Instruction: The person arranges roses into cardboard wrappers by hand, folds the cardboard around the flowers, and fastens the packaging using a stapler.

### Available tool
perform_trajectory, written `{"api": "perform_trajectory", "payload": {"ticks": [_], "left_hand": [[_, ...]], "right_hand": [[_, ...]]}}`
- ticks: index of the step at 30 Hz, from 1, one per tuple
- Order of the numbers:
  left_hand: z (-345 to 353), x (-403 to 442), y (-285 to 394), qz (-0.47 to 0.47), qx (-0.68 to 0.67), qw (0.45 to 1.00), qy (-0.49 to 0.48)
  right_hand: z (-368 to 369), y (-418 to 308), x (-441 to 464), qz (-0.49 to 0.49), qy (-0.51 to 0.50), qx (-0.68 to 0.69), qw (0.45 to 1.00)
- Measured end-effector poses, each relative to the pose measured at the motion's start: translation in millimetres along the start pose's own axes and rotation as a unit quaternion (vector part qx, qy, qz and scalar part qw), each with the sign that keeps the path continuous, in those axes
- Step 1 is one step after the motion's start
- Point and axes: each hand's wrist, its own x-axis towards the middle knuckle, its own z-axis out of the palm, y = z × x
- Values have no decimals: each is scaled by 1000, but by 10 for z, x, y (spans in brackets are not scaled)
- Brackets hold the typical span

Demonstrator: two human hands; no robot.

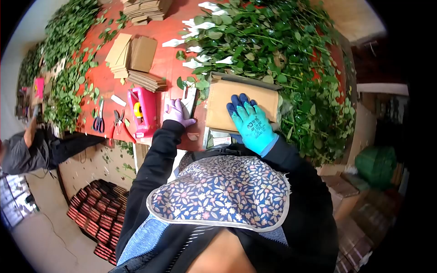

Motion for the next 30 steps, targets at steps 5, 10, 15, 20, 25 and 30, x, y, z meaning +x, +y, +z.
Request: {"api": "perform_trajectory", "payload": {"ticks": [5, 10, 15, 20, 25, 30], "left_hand": [[-90, 46, -360, 3, -321, 945, -68], [-530, -178, -413, 83, -784, 528, -315], [-743, -190, -305, 159, -564, 738, -335], [-1034, -96, -203, 202, -481, 779, -348], [-1209, 33, -177, 297, -350, 832, -311], [-1134, 144, -95, 362, -329, 814, -314]], "right_hand": [[-4, -5, -2, -6, -14, 4, 1000], [11, 10, -26, -3, 13, 19, 1000], [-36, 23, -23, -11, 20, 14, 1000], [-41, 0, -31, -6, 18, 11, 1000], [-84, -4, -34, 2, 16, 53, 998], [-76, -5, -55, 2, 12, 43, 999]]}}
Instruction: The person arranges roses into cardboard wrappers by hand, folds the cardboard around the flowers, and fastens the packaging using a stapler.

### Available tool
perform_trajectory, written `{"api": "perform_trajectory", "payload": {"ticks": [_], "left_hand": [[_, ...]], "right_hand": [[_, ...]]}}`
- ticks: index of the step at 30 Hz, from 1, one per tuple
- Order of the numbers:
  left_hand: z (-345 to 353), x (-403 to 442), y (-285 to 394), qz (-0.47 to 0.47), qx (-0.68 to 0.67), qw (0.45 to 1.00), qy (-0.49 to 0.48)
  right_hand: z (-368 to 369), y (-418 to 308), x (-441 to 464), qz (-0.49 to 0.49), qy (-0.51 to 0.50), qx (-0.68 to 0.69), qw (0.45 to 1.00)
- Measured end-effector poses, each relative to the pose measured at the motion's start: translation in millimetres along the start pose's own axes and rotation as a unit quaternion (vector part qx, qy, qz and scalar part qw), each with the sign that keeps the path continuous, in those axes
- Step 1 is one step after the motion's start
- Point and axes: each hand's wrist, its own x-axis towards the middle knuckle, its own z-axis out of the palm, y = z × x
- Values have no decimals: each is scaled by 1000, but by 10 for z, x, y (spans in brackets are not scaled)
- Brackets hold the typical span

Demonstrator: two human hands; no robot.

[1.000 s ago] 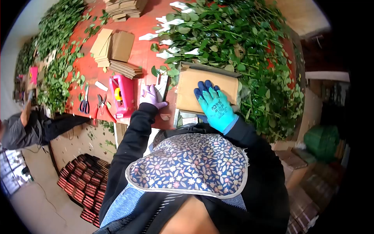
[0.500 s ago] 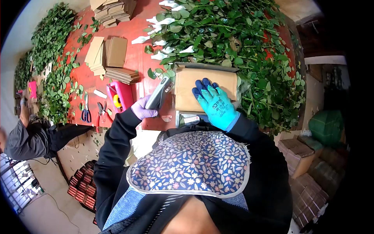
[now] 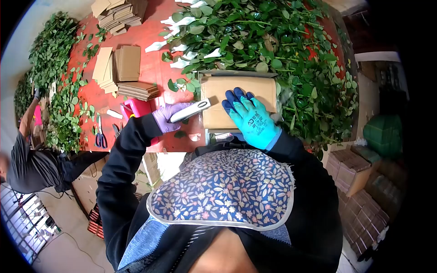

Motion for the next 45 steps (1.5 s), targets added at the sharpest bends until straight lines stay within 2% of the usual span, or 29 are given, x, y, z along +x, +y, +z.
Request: {"api": "perform_trajectory", "payload": {"ticks": [1, 5, 6, 10, 12, 13, 15, 18, 19, 21, 23, 24, 27, 28, 29, 30, 31, 32, 33, 34, 35, 37, 38, 41, 42, 45], "left_hand": [[-31, 25, -12, 13, 39, 999, -20], [-151, 150, 211, -38, 89, 994, -53], [-132, 196, 122, 68, 112, 991, -20], [-167, 264, 169, 50, 189, 981, -21], [-166, 312, 413, -98, 250, 962, -41], [-150, 359, 503, -99, 248, 963, -37], [-119, 429, 584, -175, 403, 895, -73], [-188, 456, 455, -188, 411, 887, -88], [-221, 499, 499, -200, 424, 876, -110], [-207, 460, 432, -174, 428, 881, -101], [-219, 440, 133, -89, 370, 923, -61], [-222, 345, 73, -91, 364, 926, -49], [-173, -11, -166, -61, 204, 976, 52], [7, -99, -377, -24, 94, 984, 146], [239, -122, -556, 19, -74, 966, 245], [367, -117, -427, -40, -72, 947, 309], [445, -29, -307, -100, -74, 921, 368], [664, 166, -499, -81, -71, 874, 475], [773, 321, -365, -73, -42, 841, 534], [895, 525, -456, -90, -41, 826, 555], [1069, 758, -562, -101, -30, 808, 580], [1206, 949, -384, -127, -21, 790, 600], [1305, 1095, -522, -60, -12, 783, 619], [1308, 1153, -382, -3, -57, 775, 630], [1312, 1177, -355, -1, -62, 774, 630], [1353, 1291, -333, -15, -101, 760, 642]], "right_hand": [[-7, 3, 0, -3, -6, -1, 1000], [-10, -18, -11, 2, -16, -18, 1000], [-10, -22, -16, 2, -17, -17, 1000], [-12, -22, -11, 10, -14, -5, 1000], [4, -28, -14, 8, -16, -11, 1000], [21, -31, -20, 13, 11, 1, 1000], [-11, -18, -31, 3, 32, 8, 999], [-297, 88, 50, -30, 29, 120, 992], [-382, 187, -4, -20, 81, 169, 982], [-461, 233, -239, 100, 166, 146, 970], [-152, 313, -446, 189, 212, 246, 927], [11, 313, -549, 217, 226, 316, 895], [271, 267, -604, 226, 281, 397, 844], [330, 271, -581, 222, 277, 398, 846], [376, 310, -553, 258, 275, 445, 812], [392, 351, -511, 293, 268, 490, 776], [307, 346, -410, 293, 252, 489, 782], [183, 314, -305, 331, 248, 528, 742], [168, 320, -259, 346, 259, 543, 720], [155, 326, -212, 360, 271, 557, 698], [281, 399, -299, 353, 272, 555, 702], [267, 418, -277, 270, 301, 505, 763], [196, 405, -232, 286, 292, 585, 700], [291, 537, -259, 293, 280, 570, 714], [256, 491, -216, 300, 305, 623, 655], [339, 490, -220, 275, 338, 597, 674]]}}
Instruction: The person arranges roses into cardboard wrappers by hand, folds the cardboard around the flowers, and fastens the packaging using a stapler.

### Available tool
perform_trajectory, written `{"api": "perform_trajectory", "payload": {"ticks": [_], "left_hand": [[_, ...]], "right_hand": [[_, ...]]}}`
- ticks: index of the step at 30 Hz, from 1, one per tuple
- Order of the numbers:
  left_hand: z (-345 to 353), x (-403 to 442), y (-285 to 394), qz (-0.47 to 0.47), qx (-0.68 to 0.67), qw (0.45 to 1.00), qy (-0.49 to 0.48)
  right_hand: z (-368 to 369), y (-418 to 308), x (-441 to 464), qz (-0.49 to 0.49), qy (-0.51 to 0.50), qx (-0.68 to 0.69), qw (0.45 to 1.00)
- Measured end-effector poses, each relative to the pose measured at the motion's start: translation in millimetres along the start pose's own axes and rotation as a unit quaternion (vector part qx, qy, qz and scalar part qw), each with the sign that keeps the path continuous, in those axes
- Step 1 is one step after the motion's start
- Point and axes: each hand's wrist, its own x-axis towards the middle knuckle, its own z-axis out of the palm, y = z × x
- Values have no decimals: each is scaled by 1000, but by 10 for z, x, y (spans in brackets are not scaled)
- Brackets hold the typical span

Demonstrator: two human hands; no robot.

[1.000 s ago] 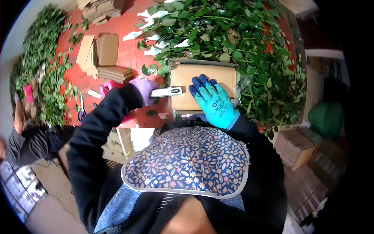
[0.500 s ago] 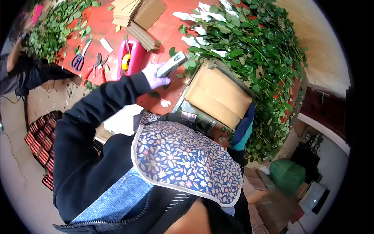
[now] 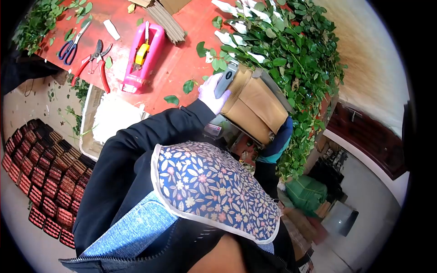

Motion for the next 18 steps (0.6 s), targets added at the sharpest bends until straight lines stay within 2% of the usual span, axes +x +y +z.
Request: {"api": "perform_trajectory", "payload": {"ticks": [1, 2, 3, 4, 6, 7, 8, 10, 12, 13, 14, 15, 16, 18], "left_hand": [[30, -9, -43, -23, -34, 999, 2], [56, -20, -75, -47, -69, 997, 3], [67, -20, -94, -51, -72, 996, 2], [60, -18, -107, -47, -61, 997, -1], [74, -49, -132, -47, -50, 998, -9], [98, -53, -171, -32, -38, 999, 7], [113, -52, -184, -17, -27, 999, 22], [-66, 18, -59, -15, -11, 1000, -4], [-382, 145, 89, 49, 74, 991, -103], [-572, 236, 60, 120, 90, 978, -145], [-790, 300, 148, 122, 138, 959, -214], [-1074, 291, 328, 194, 312, 896, -249], [-1271, 267, 438, 240, 407, 840, -266], [-1498, 168, 460, 285, 510, 769, -259]], "right_hand": [[31, -26, 18, 1, 1, -4, 1000], [59, -72, 47, 56, 19, -7, 998], [91, -105, 66, 110, 37, -9, 993], [75, -69, 53, 111, 39, -11, 993], [52, -19, 1, 25, 44, -73, 996], [96, -132, 33, 103, 39, -38, 993], [44, -81, 13, 101, 42, -35, 993], [-74, 44, -19, -14, 22, -154, 988], [-92, 73, -25, -22, 36, -159, 986], [-87, 97, -27, -24, 43, -169, 984], [-102, 122, -35, -24, 48, -162, 985], [-101, 127, -39, -23, 51, -156, 986], [-91, 134, -43, -21, 51, -151, 987], [-59, 105, -54, -12, 53, -140, 989]]}}
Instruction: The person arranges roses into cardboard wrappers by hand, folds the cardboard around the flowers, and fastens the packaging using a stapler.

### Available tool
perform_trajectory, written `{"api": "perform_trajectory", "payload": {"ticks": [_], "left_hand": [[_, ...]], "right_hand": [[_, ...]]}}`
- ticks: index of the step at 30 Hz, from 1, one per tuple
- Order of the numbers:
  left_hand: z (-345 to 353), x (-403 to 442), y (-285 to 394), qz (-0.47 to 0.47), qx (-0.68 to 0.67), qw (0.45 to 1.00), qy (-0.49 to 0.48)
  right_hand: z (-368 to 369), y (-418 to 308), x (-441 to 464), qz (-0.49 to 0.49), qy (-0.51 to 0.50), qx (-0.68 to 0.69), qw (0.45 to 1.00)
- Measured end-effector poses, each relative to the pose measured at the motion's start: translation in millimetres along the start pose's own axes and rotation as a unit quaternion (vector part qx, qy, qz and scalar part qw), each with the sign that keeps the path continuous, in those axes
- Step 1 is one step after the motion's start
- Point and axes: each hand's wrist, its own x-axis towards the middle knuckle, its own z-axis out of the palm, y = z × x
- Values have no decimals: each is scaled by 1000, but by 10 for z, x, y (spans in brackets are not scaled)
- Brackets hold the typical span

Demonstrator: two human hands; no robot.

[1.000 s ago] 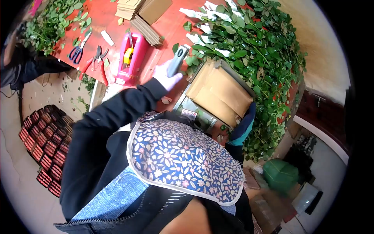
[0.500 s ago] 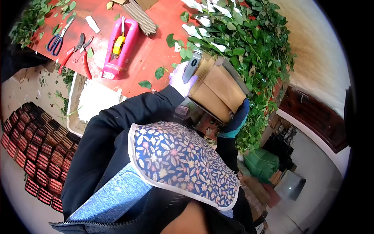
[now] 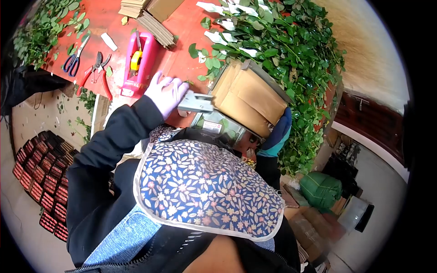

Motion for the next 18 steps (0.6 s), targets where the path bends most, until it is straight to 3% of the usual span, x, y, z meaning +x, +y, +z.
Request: {"api": "perform_trajectory", "payload": {"ticks": [3, 6, 8, 10, 13, 18], "left_hand": [[19, -104, 105, -4, 73, 997, 12], [110, -24, 196, 50, 66, 992, 92], [172, -4, 232, 36, 53, 994, 89], [110, -9, 222, 61, 86, 991, 81], [136, 21, 245, 54, 87, 986, 131], [193, 173, 46, 146, 69, 978, 129]], "right_hand": [[-34, -9, 16, 1, -7, 0, 1000], [-47, 56, 39, -7, -10, -15, 1000], [-65, 59, 63, -13, -8, -30, 999], [-50, 15, 77, 48, -4, -10, 999], [-54, 49, 107, 9, -25, -15, 1000], [-47, 23, 136, 30, -22, -18, 999]]}}
